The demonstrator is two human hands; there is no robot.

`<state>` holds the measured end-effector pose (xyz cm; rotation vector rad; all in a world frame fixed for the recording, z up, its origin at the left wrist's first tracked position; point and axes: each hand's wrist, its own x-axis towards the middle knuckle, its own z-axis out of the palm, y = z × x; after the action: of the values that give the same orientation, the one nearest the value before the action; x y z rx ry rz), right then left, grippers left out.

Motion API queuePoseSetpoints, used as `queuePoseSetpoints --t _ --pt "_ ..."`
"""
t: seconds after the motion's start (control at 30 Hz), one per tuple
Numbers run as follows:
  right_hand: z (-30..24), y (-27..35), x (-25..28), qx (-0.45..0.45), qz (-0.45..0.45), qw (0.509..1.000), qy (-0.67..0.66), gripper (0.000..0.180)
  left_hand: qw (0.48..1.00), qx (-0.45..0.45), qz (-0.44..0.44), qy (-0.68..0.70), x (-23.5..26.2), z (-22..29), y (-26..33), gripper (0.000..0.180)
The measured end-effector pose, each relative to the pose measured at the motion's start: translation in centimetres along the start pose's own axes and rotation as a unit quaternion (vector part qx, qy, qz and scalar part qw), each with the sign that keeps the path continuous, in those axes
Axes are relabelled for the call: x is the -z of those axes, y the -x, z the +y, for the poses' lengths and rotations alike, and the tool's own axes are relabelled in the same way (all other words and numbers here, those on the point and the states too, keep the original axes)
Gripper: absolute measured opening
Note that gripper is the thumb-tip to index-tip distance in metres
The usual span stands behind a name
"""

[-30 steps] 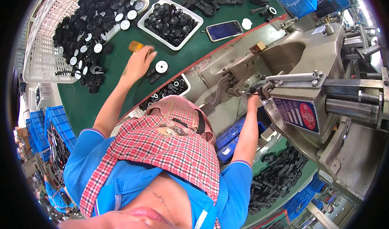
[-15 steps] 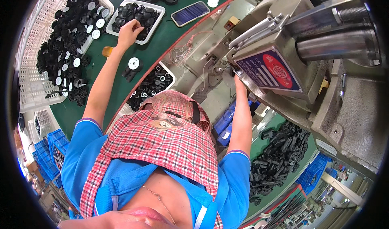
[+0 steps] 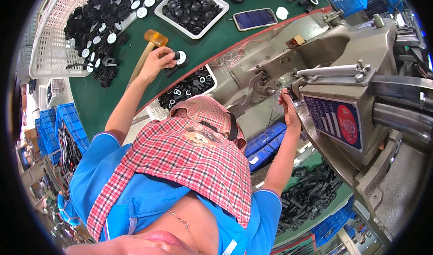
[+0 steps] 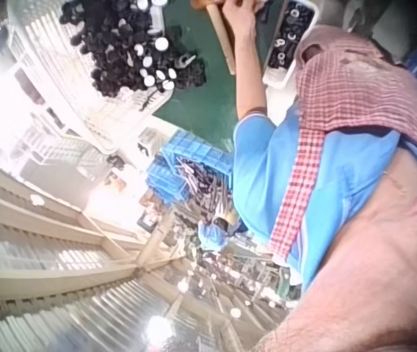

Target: The person assembles small black circular components by placing them into a machine, using a rubber mallet to secure them, and then placing the finished items into a white basket.

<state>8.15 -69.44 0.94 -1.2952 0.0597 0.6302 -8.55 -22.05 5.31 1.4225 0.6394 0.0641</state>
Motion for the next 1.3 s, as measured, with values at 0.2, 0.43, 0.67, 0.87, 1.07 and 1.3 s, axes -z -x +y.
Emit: queuePoseSetpoints --t 0.2,0.43,0.67,0.87,1.07,1.3 --pt "-1.5 2.3 -2.3 -0.026 0.081 0.996 -0.007 0.015 0.98 -0.038 0.041 -0.191 -1.1 -1.2 -1.9 0.02" --pt "-0.8 3.1 -5.0 0.012 0.169 0.979 -0.11 0.01 0.936 -0.076 -0.002 -0.343 -1.0 0.3 -2.0 0.02" --pt "0.5 2.9 -6.4 0.173 0.229 0.937 0.201 0.012 0.916 -0.118 0.023 -0.383 -2.5 1.4 -1.7 0.018" --pt "1.2 2.8 -6.2 0.271 0.196 0.826 0.453 0.022 0.941 -0.016 0.015 -0.337 -2.4 1.6 -1.9 0.018" --pt "3.8 4.8 -7.7 0.094 0.161 0.852 0.49 0.03 0.948 0.039 0.017 -0.316 -2.2 2.0 -3.0 0.028" --pt "5.7 -3.6 -23.2 0.334 -0.152 0.83 0.42 0.047 0.83 -0.043 0.061 -0.553 -1.6 1.4 -4.0 0.058"
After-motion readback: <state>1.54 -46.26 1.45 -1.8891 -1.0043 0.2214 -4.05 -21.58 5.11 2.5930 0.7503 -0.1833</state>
